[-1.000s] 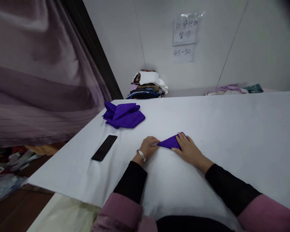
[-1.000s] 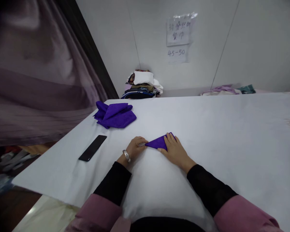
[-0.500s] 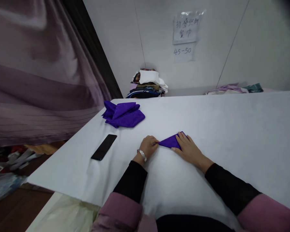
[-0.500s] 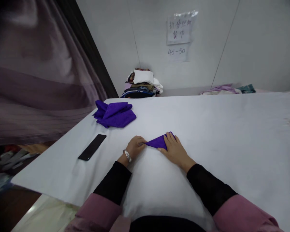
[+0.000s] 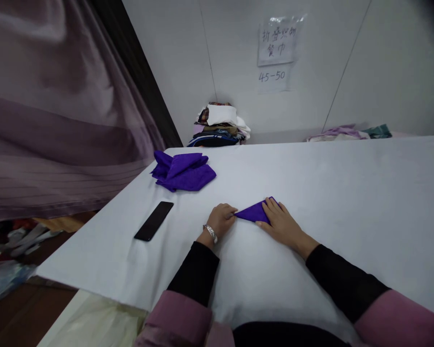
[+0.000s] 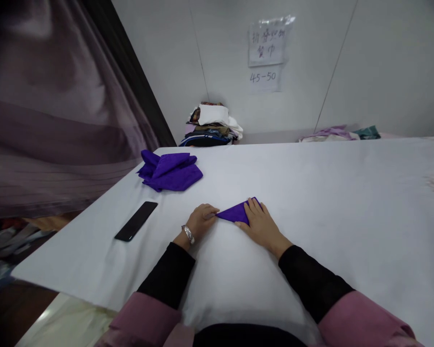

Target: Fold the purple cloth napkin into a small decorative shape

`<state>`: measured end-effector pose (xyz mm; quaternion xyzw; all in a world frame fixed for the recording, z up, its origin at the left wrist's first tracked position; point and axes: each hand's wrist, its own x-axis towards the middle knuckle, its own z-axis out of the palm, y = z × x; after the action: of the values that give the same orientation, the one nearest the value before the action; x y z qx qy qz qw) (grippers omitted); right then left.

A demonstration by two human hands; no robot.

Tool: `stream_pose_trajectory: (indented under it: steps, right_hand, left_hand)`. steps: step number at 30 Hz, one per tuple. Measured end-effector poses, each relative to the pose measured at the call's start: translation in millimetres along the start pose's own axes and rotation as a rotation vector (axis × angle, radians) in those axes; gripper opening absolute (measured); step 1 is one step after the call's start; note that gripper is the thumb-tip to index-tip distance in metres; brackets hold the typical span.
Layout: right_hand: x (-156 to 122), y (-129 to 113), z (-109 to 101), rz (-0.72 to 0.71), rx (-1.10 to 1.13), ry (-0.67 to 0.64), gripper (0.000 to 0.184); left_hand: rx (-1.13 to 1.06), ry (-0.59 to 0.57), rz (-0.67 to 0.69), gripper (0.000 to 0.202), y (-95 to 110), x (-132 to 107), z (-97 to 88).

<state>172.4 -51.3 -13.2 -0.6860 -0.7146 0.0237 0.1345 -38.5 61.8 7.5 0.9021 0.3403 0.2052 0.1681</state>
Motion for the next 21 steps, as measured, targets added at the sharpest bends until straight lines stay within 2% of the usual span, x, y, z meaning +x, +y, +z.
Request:
stream_pose_trajectory:
  steps: [5, 21]
  right_hand:
    - [-0.1, 0.2, 0.3, -0.001, 0.000, -0.005, 0.080]
    - [0.4, 1.9, 2.8, -0.004, 0.021, -0.011, 0.080]
  left_hand:
    - [-0.041, 0.008, 0.029, 0.028, 3.7, -0.7, 3.9]
    - [-0.040, 0.053, -0.093, 0.017, -4.5, -3.3, -0.1]
